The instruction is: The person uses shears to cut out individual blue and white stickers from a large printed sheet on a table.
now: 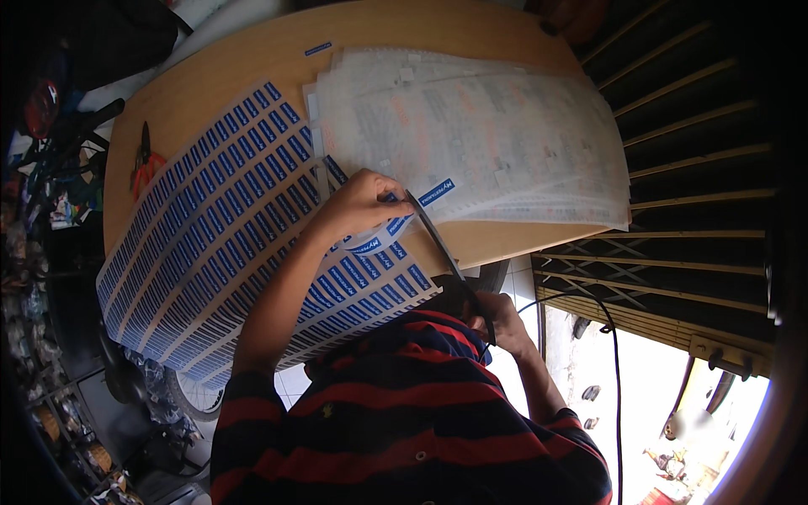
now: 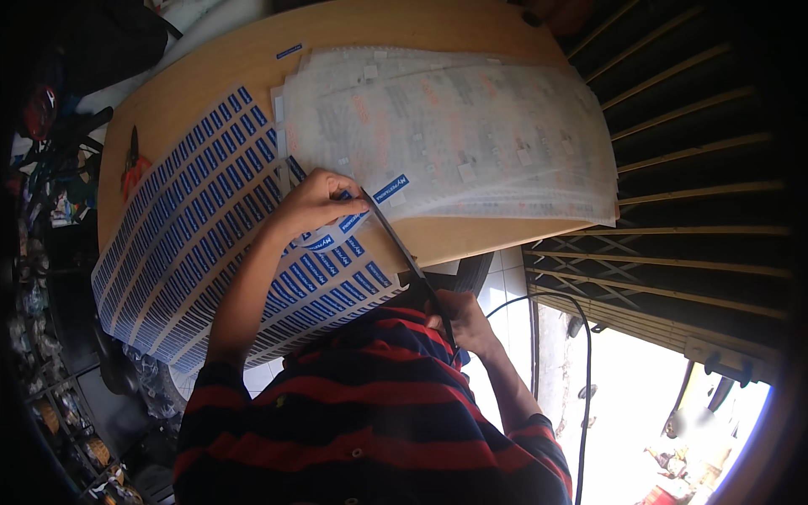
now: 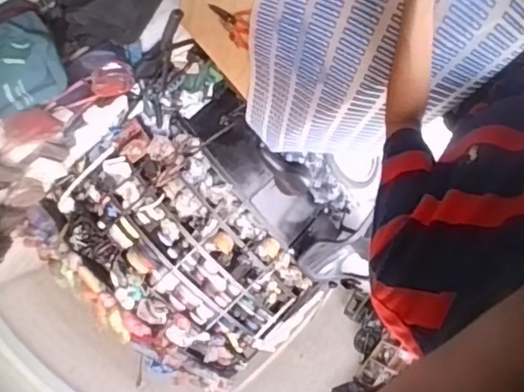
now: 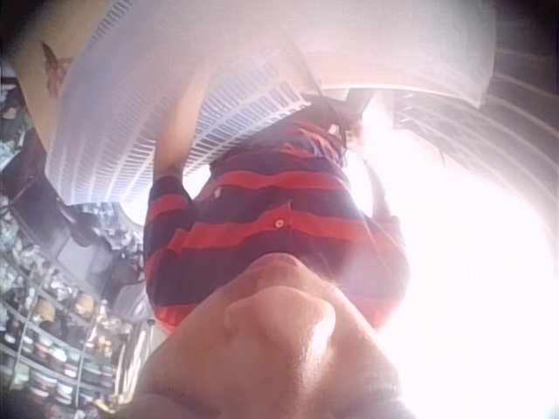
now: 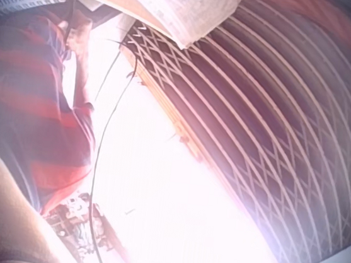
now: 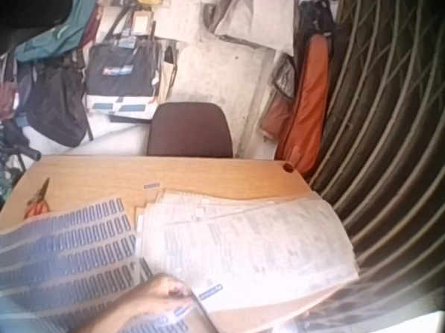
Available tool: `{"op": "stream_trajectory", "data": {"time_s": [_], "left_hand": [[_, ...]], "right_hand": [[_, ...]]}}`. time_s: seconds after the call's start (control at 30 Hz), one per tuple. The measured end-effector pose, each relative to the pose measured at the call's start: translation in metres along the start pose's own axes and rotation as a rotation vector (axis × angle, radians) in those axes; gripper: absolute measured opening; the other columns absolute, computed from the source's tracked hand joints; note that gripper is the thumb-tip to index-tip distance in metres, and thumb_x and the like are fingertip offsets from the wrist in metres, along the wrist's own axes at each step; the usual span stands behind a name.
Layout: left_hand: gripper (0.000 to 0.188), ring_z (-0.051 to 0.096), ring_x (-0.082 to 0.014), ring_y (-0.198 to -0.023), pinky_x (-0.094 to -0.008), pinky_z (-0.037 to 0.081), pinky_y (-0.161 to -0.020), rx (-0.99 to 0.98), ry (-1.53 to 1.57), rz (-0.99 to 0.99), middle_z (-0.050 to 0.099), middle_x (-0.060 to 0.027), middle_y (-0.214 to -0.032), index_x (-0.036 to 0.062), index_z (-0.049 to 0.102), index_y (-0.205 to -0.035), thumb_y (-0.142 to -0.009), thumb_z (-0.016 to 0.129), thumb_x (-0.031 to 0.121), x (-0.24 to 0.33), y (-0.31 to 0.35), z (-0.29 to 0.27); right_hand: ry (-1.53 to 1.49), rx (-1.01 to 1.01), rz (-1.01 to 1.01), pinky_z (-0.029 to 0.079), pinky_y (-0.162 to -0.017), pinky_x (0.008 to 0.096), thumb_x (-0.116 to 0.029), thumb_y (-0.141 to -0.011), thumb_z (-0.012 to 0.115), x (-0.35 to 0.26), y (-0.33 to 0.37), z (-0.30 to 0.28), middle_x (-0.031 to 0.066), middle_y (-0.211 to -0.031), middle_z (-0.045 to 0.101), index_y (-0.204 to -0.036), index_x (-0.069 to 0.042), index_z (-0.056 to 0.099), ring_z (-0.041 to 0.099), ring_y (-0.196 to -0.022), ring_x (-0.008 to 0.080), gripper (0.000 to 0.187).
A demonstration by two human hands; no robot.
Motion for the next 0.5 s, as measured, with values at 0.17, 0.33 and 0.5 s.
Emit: {"op": "stream_trajectory", "data": {"time_s": [0.17,0.33,0.5], "left_hand": [[0.024,0.054,-0.0073,-0.055,-0.0230,0.041,-0.052,-0.002,-0.017,0.002,0.065,-0.0070,-0.069,-0.0035,0.069,-0.093,-0.086,0.070,0.020,0.007,0.003,-0.002],[0.020,0.055,-0.0076,-0.057,-0.0214,0.042,-0.054,0.221,0.009,0.261,0.065,-0.0034,-0.069,0.0012,0.070,-0.093,-0.086,0.072,0.020,0.022,0.009,-0.015],[0.028,0.071,-0.0297,-0.083,-0.0347,0.054,-0.071,0.356,-0.380,0.404,0.071,-0.0159,-0.092,0.0009,0.066,-0.098,-0.084,0.074,0.023,0.050,0.016,-0.002]], "right_hand": [[0.005,0.001,0.126,0.041,-0.056,0.0294,-0.055,-0.080,0.074,0.004,0.002,-0.002,0.0020,-0.067,0.056,-0.082,0.002,0.062,0.050,-0.064,0.0099,0.059],[0.076,0.067,-0.001,0.041,-0.058,0.0302,-0.055,-0.080,0.073,-0.014,0.000,-0.016,0.0048,-0.067,0.056,-0.082,0.002,0.060,0.050,-0.064,0.0124,0.059],[0.192,0.269,-0.032,0.042,-0.059,0.0316,-0.050,-0.080,0.074,-0.041,-0.022,-0.049,0.0081,-0.067,0.056,-0.084,0.003,0.059,0.050,-0.063,0.0152,0.055]]}}
Point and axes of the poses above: each hand's wrist, its own y-axis away from the middle knuckle, its own z-axis out of the palm, x = y × z, the point moved 10 cm from there along -y, towards the middle knuckle
